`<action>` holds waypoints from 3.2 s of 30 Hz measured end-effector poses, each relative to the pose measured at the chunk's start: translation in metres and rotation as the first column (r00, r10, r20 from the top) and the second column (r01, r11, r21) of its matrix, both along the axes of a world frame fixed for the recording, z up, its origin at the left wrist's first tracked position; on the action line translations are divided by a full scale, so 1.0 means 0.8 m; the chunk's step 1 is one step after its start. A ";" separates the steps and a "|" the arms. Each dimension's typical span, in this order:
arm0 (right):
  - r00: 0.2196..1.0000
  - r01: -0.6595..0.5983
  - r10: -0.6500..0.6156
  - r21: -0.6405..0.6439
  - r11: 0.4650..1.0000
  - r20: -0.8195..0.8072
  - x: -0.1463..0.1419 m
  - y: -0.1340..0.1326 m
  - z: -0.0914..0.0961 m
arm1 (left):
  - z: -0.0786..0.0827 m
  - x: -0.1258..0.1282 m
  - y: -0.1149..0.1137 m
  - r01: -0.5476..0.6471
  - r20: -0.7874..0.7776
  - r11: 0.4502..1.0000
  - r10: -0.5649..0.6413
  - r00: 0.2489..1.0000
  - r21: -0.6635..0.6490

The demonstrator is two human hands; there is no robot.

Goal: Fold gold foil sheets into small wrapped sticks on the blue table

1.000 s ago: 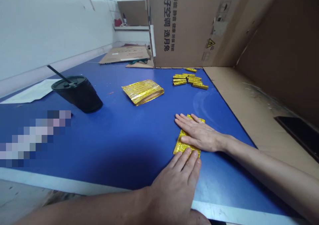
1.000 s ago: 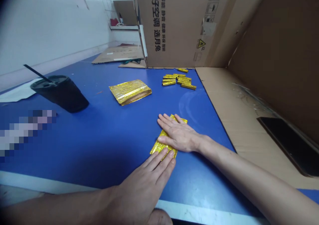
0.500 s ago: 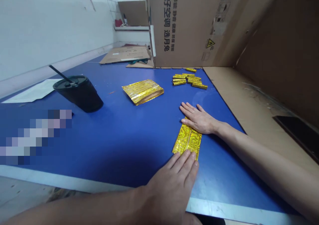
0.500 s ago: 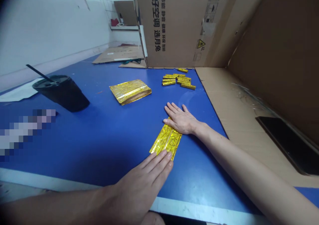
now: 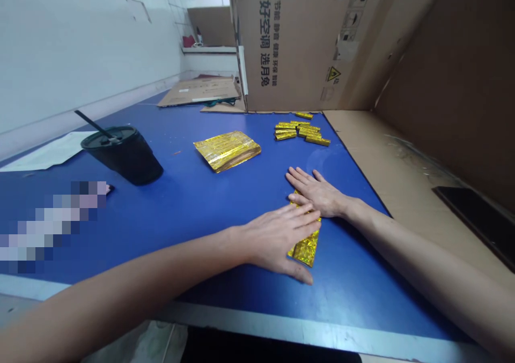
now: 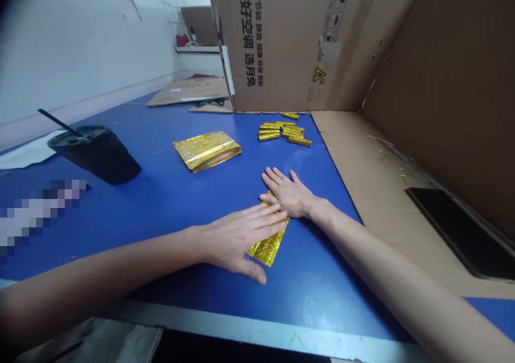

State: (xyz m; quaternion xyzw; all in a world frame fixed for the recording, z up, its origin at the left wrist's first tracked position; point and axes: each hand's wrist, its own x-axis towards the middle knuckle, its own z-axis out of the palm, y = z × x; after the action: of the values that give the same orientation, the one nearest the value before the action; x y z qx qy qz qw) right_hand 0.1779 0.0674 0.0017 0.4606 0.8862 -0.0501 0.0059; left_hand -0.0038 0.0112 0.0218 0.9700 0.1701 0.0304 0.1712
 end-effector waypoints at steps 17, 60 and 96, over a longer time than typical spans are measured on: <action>0.990 -0.138 0.139 0.031 0.990 -0.024 -0.011 0.027 -0.002 | -0.013 0.014 -0.057 -0.142 -0.006 0.990 0.142 0.990 0.004; 0.993 -0.048 0.054 0.062 0.997 -0.106 -0.049 0.041 -0.007 | -0.004 0.010 -0.087 -0.112 -0.007 0.990 0.112 0.994 -0.088; 0.973 0.027 0.031 0.249 0.968 -0.229 -0.049 0.035 -0.006 | -0.018 -0.008 -0.053 0.019 0.078 0.999 -0.016 0.997 -0.036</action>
State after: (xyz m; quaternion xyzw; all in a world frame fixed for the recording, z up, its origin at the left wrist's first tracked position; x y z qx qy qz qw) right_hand 0.1386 0.0953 -0.0030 0.4477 0.8805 0.0090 -0.1556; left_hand -0.0101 -0.0315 0.0073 0.9662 0.1554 0.0636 0.1956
